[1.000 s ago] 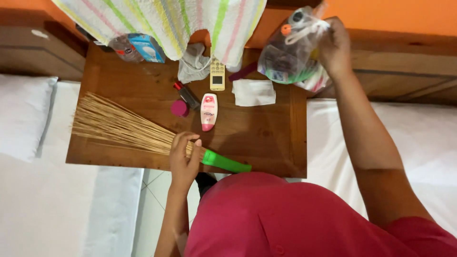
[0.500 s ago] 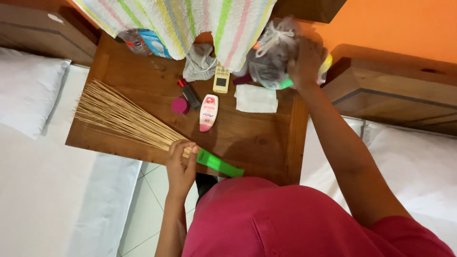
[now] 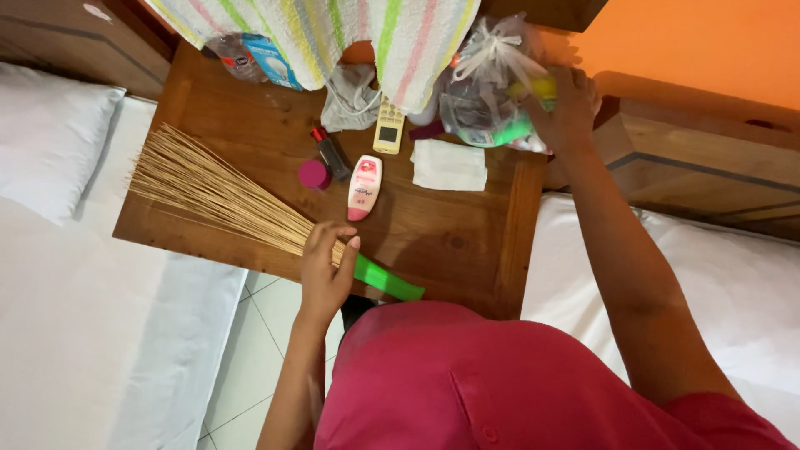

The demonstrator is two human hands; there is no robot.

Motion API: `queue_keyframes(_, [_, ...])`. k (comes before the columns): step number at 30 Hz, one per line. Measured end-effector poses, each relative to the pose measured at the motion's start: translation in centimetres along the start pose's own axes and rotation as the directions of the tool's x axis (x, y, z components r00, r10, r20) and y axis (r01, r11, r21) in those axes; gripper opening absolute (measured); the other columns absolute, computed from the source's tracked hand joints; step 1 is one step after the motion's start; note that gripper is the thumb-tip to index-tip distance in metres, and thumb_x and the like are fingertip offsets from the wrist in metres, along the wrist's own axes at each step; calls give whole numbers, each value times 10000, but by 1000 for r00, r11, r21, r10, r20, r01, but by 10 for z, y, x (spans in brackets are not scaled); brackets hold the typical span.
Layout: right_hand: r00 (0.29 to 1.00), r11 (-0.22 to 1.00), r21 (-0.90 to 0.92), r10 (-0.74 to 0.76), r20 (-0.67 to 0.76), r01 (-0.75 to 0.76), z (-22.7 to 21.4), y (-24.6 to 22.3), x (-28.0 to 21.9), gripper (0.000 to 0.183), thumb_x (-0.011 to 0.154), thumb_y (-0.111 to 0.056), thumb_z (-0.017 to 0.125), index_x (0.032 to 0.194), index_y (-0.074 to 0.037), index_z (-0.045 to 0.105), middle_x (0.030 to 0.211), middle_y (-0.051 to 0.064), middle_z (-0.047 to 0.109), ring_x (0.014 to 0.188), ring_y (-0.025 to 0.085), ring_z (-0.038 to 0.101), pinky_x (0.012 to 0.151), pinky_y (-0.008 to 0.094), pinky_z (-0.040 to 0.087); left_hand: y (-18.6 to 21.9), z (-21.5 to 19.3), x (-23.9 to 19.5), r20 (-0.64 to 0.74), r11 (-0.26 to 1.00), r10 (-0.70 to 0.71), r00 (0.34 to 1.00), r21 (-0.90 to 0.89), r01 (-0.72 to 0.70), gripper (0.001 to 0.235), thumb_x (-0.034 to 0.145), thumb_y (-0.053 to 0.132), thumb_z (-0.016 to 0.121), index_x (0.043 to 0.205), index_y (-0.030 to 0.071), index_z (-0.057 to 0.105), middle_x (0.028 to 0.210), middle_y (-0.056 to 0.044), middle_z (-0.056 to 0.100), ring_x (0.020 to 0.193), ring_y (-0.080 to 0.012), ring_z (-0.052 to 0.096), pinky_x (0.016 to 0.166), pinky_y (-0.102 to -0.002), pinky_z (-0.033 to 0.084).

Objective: The person folds a brown towel over the bed, then kneels on the tiled floor picking up scattered toys and trading cards one at a time into a plastic bag. They gather the bag, tie it closed, place it on the wooden nightstand, and set the towel on the bed.

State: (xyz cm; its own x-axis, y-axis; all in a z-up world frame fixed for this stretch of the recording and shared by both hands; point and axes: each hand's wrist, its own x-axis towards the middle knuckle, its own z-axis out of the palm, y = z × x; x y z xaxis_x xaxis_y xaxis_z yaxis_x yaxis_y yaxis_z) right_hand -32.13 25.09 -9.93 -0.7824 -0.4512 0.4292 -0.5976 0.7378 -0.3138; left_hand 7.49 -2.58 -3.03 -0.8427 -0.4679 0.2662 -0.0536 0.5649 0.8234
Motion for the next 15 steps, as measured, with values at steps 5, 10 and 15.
queue_keyframes(5, [999,999,41,33,21,-34,0,6,3,370,992,-324,694,1259,-78,621,1207,201,628,1127,432,551,893,599,413,11,1,11,37,999,-33,999,-24,34,167,977,163,681,1080,31,680,1132,-133,647,1039,-289,655,914,-379,505])
queue_keyframes(10, [988,990,124,-51,-144,69,12,20,-8,124,1067,-179,610,1073,-55,613,1006,182,656,977,396,621,819,509,483,12,10,19,54,999,47,997,-10,-46,162,979,146,675,1087,25,681,1165,-138,655,1103,-312,628,947,-398,476])
queue_keyframes(15, [975,955,243,198,-101,-169,-35,-1,-24,181,1092,-153,581,959,-32,566,798,153,569,683,240,552,641,379,426,-5,41,33,133,990,72,988,-126,-55,174,978,173,683,1086,36,684,1122,-135,664,1082,-317,636,937,-404,501])
